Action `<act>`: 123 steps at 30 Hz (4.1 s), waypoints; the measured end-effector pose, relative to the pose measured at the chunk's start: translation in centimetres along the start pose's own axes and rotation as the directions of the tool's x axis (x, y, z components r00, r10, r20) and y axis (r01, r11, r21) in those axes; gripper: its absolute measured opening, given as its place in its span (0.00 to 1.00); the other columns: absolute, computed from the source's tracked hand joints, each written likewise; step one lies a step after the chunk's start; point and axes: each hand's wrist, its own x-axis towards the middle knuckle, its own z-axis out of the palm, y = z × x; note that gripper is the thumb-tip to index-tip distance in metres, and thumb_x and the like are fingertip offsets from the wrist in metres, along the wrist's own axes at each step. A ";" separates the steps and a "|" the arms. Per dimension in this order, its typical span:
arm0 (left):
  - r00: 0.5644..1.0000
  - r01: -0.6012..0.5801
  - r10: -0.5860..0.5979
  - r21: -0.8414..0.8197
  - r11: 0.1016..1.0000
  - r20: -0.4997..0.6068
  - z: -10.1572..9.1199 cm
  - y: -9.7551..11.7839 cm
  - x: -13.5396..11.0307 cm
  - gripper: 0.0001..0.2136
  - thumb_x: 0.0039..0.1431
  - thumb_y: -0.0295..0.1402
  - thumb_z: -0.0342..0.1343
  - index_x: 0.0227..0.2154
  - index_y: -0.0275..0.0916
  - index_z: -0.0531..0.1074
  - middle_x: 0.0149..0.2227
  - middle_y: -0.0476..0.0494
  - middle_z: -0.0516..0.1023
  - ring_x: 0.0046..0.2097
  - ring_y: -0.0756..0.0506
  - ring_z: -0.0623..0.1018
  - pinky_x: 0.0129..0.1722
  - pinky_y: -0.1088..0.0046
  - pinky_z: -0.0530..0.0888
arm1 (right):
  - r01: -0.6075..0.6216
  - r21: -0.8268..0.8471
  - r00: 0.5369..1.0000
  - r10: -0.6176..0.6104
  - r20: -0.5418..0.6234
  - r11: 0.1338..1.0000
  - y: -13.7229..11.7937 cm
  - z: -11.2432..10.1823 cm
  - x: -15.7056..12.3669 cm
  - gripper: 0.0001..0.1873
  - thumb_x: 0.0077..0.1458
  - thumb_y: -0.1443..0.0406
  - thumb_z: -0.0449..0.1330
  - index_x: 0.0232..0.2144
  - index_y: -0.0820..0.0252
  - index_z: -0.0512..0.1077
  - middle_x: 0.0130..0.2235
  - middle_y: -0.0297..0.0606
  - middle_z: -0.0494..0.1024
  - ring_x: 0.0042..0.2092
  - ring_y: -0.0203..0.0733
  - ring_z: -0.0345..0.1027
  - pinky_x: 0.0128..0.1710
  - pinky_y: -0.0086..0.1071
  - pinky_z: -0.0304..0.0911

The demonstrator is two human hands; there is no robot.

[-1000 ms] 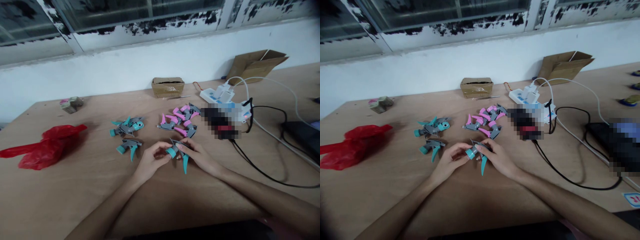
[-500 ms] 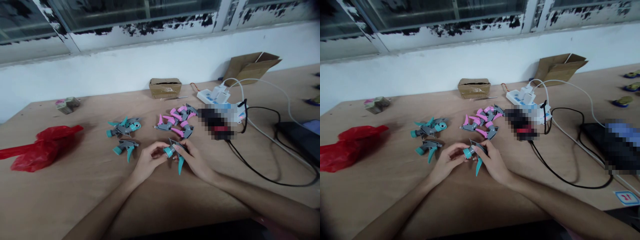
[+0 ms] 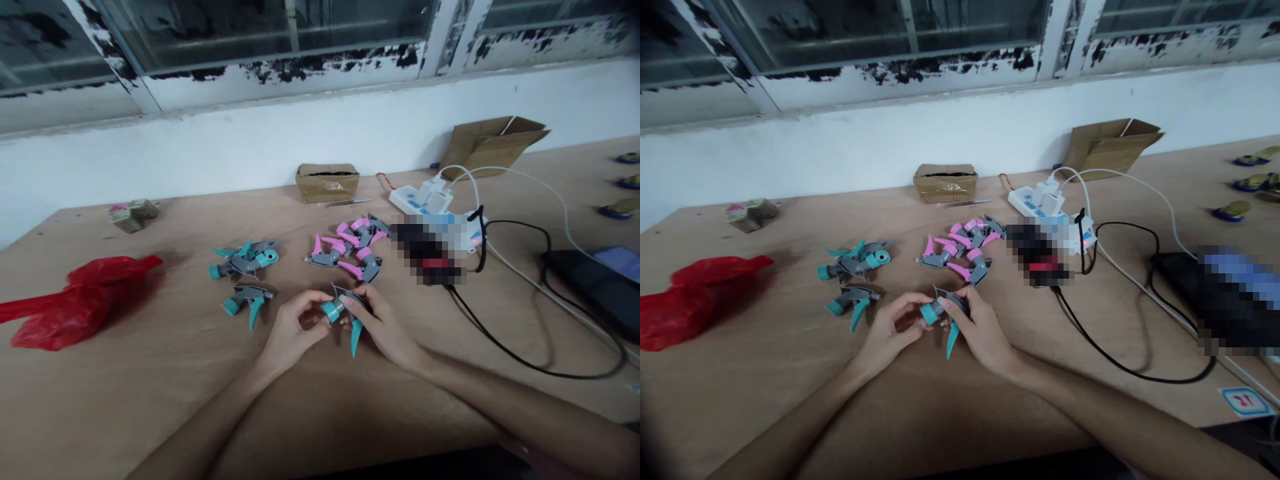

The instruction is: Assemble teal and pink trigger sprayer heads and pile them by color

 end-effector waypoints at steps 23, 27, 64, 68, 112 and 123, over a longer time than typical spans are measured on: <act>0.985 0.162 -0.154 -0.117 0.980 0.074 -0.9 0.7 0.9 0.09 0.49 0.29 0.60 0.36 0.38 0.74 0.36 0.46 0.78 0.38 0.46 0.76 0.43 0.67 0.71 | 0.028 -0.029 1.000 -0.027 0.010 0.999 -0.1 -0.1 -0.7 0.13 0.58 0.53 0.51 0.36 0.56 0.62 0.30 0.33 0.74 0.33 0.37 0.70 0.37 0.34 0.65; 0.981 0.188 -0.178 -0.138 0.973 0.080 -0.6 0.8 0.9 0.09 0.49 0.29 0.60 0.35 0.36 0.73 0.34 0.47 0.77 0.35 0.48 0.75 0.40 0.71 0.71 | 0.033 -0.213 0.999 -0.035 -0.007 0.976 -0.7 -0.2 -0.7 0.13 0.60 0.54 0.48 0.36 0.57 0.61 0.32 0.34 0.75 0.34 0.39 0.70 0.37 0.36 0.64; 0.972 0.230 -0.223 -0.104 0.968 0.079 -0.4 0.5 0.5 0.09 0.49 0.30 0.60 0.34 0.37 0.71 0.33 0.48 0.74 0.36 0.49 0.74 0.37 0.72 0.71 | 0.427 -0.875 0.810 -0.526 0.258 0.229 -0.6 -5.3 0.0 0.26 0.57 0.51 0.51 0.48 0.65 0.63 0.49 0.49 0.72 0.56 0.48 0.61 0.62 0.55 0.33; 0.974 0.215 -0.207 -0.084 0.973 0.094 -0.6 0.6 0.6 0.09 0.48 0.30 0.60 0.34 0.37 0.72 0.32 0.49 0.74 0.35 0.49 0.73 0.38 0.72 0.70 | 0.594 -0.718 0.780 -0.477 0.405 0.362 -1.2 -3.9 -0.5 0.32 0.53 0.47 0.54 0.53 0.62 0.59 0.52 0.46 0.70 0.56 0.46 0.61 0.62 0.55 0.33; 0.947 0.251 -0.220 -0.113 0.961 0.233 -0.6 0.9 0.8 0.10 0.48 0.30 0.59 0.36 0.37 0.71 0.37 0.46 0.74 0.38 0.48 0.74 0.40 0.70 0.70 | 0.492 -0.747 0.844 -0.455 0.284 0.446 -0.6 -1.1 -1.1 0.21 0.55 0.59 0.55 0.50 0.59 0.67 0.39 0.40 0.77 0.43 0.44 0.66 0.46 0.41 0.55; 0.988 0.048 -0.070 0.158 0.986 0.138 0.4 0.9 0.1 0.10 0.46 0.25 0.56 0.35 0.38 0.69 0.35 0.47 0.73 0.34 0.48 0.74 0.33 0.74 0.72 | 0.489 -0.739 0.844 -0.463 0.269 0.463 -0.1 -1.0 -1.0 0.19 0.52 0.61 0.59 0.47 0.56 0.69 0.38 0.37 0.77 0.40 0.43 0.67 0.43 0.39 0.55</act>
